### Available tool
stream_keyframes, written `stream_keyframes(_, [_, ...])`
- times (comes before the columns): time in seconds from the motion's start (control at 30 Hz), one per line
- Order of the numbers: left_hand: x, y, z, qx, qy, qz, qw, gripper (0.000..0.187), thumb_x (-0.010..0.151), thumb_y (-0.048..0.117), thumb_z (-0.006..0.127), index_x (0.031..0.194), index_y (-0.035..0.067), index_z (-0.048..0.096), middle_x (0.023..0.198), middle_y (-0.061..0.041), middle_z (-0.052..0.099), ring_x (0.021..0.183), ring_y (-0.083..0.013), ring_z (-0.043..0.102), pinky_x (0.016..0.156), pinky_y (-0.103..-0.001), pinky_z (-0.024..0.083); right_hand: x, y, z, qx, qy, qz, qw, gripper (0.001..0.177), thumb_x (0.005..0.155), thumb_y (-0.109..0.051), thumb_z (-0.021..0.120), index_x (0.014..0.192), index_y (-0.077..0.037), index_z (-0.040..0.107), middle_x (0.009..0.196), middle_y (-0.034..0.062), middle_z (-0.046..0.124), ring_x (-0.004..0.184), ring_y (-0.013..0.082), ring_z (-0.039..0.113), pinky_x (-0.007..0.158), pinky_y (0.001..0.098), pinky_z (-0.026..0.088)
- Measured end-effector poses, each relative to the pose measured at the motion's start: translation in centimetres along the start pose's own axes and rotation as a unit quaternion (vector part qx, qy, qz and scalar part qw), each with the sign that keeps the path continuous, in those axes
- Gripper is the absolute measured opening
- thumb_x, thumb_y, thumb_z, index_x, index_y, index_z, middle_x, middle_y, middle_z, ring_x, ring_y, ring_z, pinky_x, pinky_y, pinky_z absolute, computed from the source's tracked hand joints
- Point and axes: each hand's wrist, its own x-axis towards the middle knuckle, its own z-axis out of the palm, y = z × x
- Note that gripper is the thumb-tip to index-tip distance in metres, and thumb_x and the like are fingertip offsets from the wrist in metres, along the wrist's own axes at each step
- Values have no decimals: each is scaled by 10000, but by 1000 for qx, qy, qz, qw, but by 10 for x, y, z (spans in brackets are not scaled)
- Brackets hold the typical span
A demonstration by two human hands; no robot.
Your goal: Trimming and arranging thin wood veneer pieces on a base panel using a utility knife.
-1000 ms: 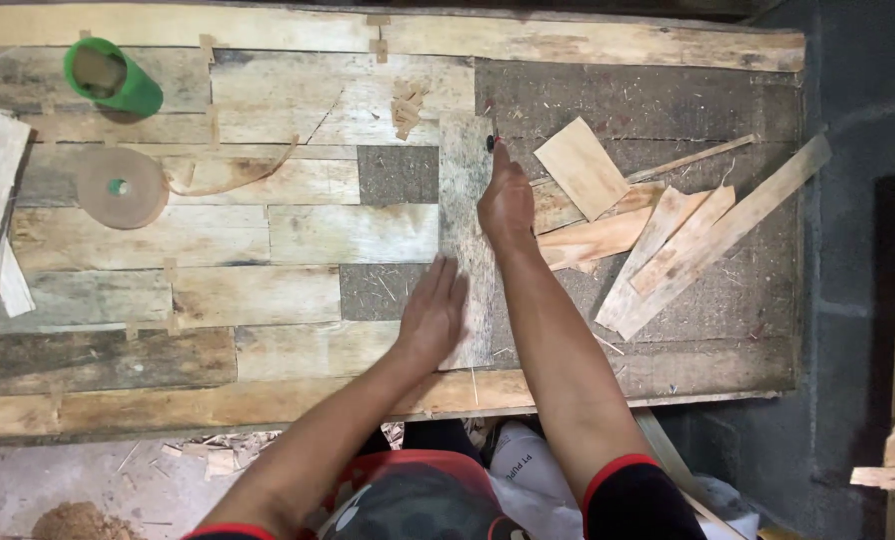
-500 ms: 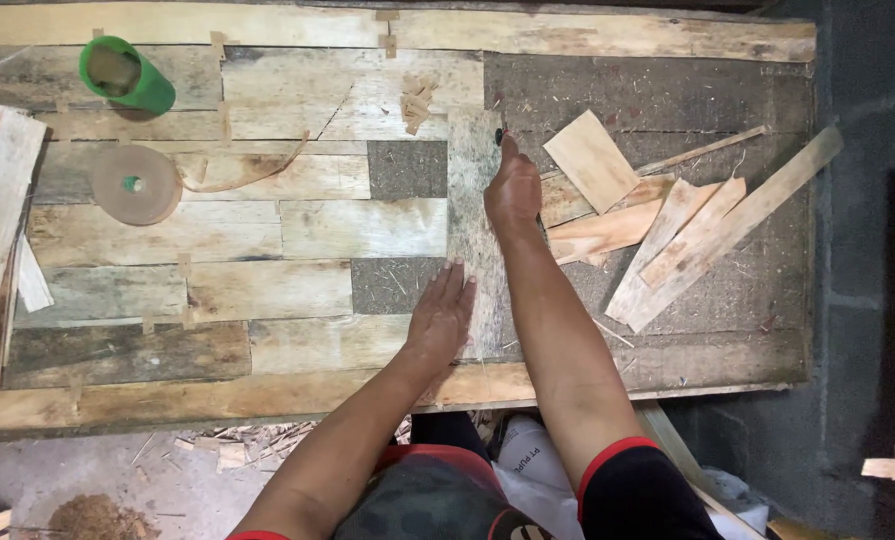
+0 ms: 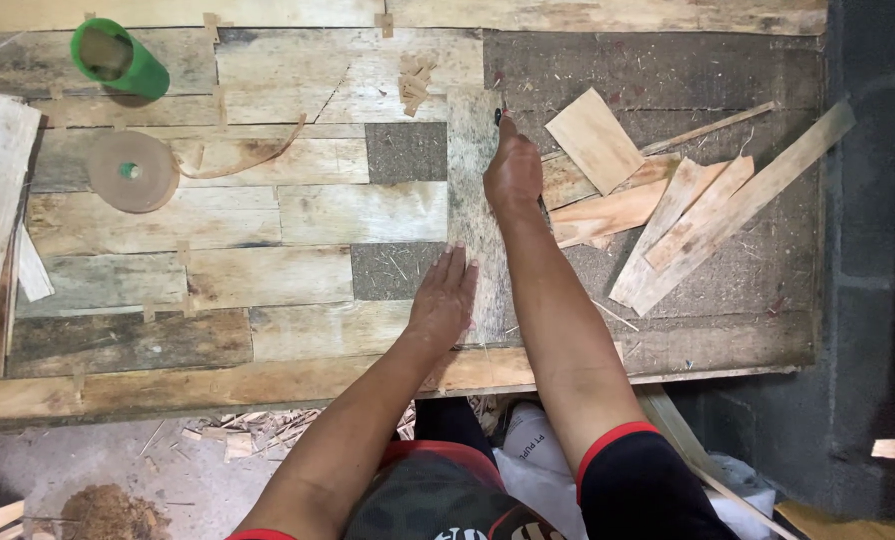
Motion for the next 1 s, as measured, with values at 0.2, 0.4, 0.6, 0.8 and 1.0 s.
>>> stream_keyframes(0.2, [-2, 6, -26, 26, -46, -4, 999, 1008, 881, 413, 748, 1605, 11, 173, 1674, -288, 24, 1552, -403, 101, 1255, -448, 139, 9, -4, -15, -30, -45, -9, 999, 494, 905, 133, 531, 1389, 38, 545, 1010, 295, 721, 908, 394, 747, 765, 441, 618])
stream_keyframes(0.4, [-4, 10, -30, 21, -58, -13, 998, 1008, 870, 418, 764, 1600, 11, 202, 1678, -277, 58, 1560, -406, 117, 1261, -451, 169, 2, -9, -21, -17, -36, -11, 999, 503, 885, 139, 527, 1369, 6, 568, 970, 292, 722, 895, 397, 745, 759, 459, 606])
stream_keyframes(0.6, [0, 4, -11, 24, -22, -3, 999, 921, 898, 375, 730, 1589, 5, 248, 1669, -286, 99, 1554, -414, 144, 1254, -465, 184, 1, 1, -10, 4, -30, -19, 999, 564, 859, 150, 534, 1410, 33, 529, 979, 314, 713, 924, 432, 733, 809, 485, 593])
stream_keyframes(0.8, [0, 4, -14, 32, -25, 5, 999, 903, 902, 369, 721, 1584, -5, 261, 1667, -292, 110, 1549, -419, 153, 1254, -470, 186, -2, 1, -9, 22, -13, -18, 1000, 624, 793, 137, 586, 1402, 6, 538, 1019, 328, 702, 995, 462, 698, 873, 517, 547])
stream_keyframes(1.0, [2, 4, -17, 52, -37, 6, 998, 879, 927, 359, 682, 1587, -12, 235, 1666, -302, 84, 1548, -421, 136, 1246, -471, 188, -5, -8, -15, 19, -47, 30, 998, 674, 828, 179, 526, 1466, -36, 497, 1038, 283, 723, 939, 390, 739, 812, 437, 620])
